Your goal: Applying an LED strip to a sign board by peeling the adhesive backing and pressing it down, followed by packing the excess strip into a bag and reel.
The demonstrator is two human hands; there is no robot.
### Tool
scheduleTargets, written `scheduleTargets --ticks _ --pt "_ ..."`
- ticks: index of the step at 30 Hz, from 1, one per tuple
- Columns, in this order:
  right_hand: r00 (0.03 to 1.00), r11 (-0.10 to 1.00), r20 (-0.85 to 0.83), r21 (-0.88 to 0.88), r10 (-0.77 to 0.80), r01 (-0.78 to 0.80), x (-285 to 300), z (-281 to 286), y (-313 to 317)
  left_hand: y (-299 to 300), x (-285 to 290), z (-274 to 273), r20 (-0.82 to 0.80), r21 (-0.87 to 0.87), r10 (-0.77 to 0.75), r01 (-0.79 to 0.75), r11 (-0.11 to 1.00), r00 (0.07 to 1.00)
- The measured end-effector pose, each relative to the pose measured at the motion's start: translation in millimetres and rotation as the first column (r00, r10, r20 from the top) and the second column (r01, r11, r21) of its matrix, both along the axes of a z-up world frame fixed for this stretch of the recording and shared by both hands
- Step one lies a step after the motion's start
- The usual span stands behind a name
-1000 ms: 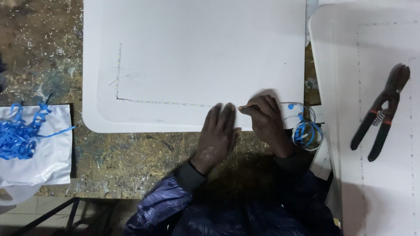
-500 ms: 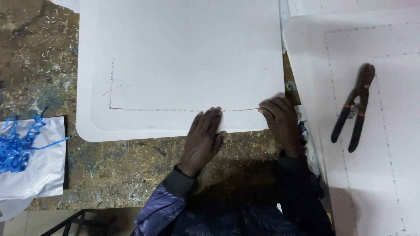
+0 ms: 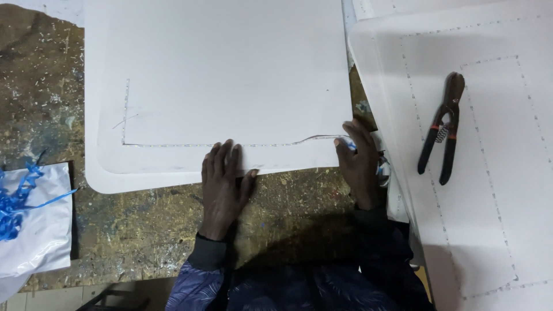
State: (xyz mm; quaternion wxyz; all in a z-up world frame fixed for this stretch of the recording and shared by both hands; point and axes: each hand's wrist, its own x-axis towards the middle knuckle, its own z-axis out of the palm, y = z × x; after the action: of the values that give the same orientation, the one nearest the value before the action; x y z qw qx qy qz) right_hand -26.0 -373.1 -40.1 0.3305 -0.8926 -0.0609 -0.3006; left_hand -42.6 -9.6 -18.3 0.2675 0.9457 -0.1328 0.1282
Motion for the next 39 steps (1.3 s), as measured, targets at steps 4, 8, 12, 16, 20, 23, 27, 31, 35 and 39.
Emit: scheduleTargets --ticks 4,8,12,16,20,23,27,31,35,39 --pt "0.994 0.996 0.110 -0.084 -0.004 0.013 -23 34 43 33 3 3 -0.073 -0.125 0.002 -0.011 0.992 0.997" --pt "1.000 0.985 0.022 -0.175 0.004 0.000 -45 27 72 58 -6 7 -0.061 -0.064 -0.049 0.045 0.997 0.997" --pt "0.999 0.952 -0.008 -0.304 0.045 -0.045 -48 47 81 38 -8 2 -0.143 -0.146 -0.174 0.154 0.977 0.974" --pt "0.994 0.956 0.026 -0.277 0.109 -0.098 -42 32 66 13 -12 7 -0.112 -0.101 -0.225 0.214 0.972 0.968" --pt "0.990 0.962 -0.025 -0.236 0.137 -0.139 -38 40 60 10 -14 10 -0.067 -0.090 -0.227 0.221 0.971 0.972" --pt "0.988 0.963 -0.044 -0.224 0.146 -0.152 -33 35 57 3 -13 20 -0.064 -0.112 -0.221 0.213 0.971 0.973" --pt "0.984 0.950 -0.073 -0.255 0.165 -0.179 -26 -5 38 -14 -3 12 -0.049 -0.100 -0.184 0.178 0.979 0.982" --pt "0.981 0.951 -0.140 -0.259 0.134 -0.167 -29 14 17 -12 5 5 -0.085 -0.118 -0.163 0.152 0.981 0.983" --pt "0.993 0.971 -0.107 -0.238 -0.047 0.020 -27 19 -17 -15 5 3 -0.032 -0.131 -0.130 0.124 0.984 0.991" --pt "0.991 0.966 -0.063 -0.242 -0.114 0.096 -24 39 -6 -17 8 -8 0.050 -0.107 -0.089 0.094 0.990 0.995"
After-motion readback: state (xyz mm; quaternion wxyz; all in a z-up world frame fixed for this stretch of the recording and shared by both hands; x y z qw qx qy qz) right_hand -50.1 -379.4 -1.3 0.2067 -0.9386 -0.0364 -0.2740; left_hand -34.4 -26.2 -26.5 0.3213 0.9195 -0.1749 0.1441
